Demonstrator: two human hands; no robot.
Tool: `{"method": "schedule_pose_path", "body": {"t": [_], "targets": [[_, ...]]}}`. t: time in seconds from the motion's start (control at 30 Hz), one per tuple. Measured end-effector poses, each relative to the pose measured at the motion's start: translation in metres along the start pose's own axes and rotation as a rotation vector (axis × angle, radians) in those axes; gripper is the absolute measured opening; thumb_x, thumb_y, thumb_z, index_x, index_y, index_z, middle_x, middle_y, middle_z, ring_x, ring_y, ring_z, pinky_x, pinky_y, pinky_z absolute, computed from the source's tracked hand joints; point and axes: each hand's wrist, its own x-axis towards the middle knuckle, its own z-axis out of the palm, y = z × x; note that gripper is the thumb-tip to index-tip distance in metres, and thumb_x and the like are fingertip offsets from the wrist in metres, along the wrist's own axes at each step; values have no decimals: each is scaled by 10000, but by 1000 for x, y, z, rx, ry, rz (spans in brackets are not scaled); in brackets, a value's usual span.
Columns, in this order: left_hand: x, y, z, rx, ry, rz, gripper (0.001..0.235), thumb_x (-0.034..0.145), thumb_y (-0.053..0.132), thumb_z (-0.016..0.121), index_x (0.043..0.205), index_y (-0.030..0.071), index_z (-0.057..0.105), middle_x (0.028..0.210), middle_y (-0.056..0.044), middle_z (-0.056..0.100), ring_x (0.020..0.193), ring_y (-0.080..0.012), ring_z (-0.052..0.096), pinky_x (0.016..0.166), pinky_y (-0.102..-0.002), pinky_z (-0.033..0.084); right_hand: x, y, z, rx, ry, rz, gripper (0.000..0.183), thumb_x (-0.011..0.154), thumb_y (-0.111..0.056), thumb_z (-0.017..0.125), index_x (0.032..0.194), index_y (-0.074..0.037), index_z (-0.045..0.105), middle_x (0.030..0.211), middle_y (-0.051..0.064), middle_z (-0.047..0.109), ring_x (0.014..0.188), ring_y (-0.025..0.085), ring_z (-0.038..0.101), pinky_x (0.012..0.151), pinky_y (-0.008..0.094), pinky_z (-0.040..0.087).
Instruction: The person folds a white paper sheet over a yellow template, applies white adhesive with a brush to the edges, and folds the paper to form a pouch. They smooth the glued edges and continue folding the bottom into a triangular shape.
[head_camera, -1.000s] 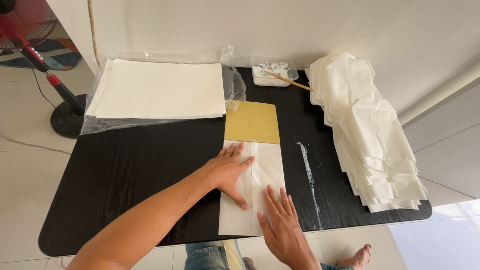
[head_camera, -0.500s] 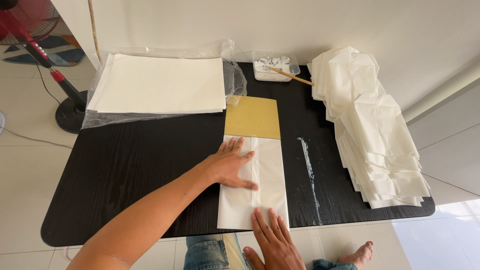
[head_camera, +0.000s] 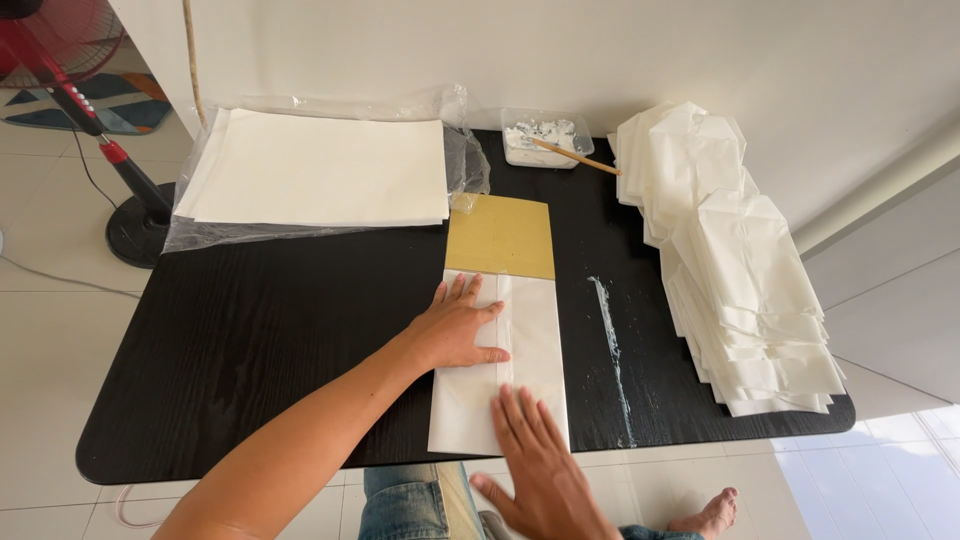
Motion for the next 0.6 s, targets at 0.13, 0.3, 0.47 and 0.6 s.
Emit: {"method": "schedule_pose_path", "body": {"t": [0.13,0.3,0.47,0.6], "targets": [[2,-2,2,10,17,15,932,912,691,567,1642,220,228,1701,-256,-73,1583,-421,-102,1266,-537,5,-14,0,7,96,-139,-41,904,1068,-706,250,1612,12,173,1694,213,156,1562,349,120,1231,457,111],[-6,0,0,3,14,14,914,923,689,533,1647,239,204,1705,-240,-87,1586,-397,-121,1269,-519,-13,-3,-1,-33,213,1,91,681,1069,-531,345,1574,-75,352,1625,130,411,1542,310,279,1174,536,271],[-22,5,-13,40,-74,34,1066,844,751,494,1668,239,50,1703,-211,-205,1574,-379,-224,1271,-482,-96,13,16,-41,317,17,158,663,1071,-434,306,1617,-65,229,1632,146,392,1578,358,155,1192,519,217],[-29,9,-18,65,-112,41,1244,706,875,423,1668,215,-10,1696,-223,-236,1567,-385,-254,1263,-496,-118,19,19,-36,344,31,94,655,1077,-429,267,1627,-81,186,1597,163,456,1589,365,127,1206,534,179]]}}
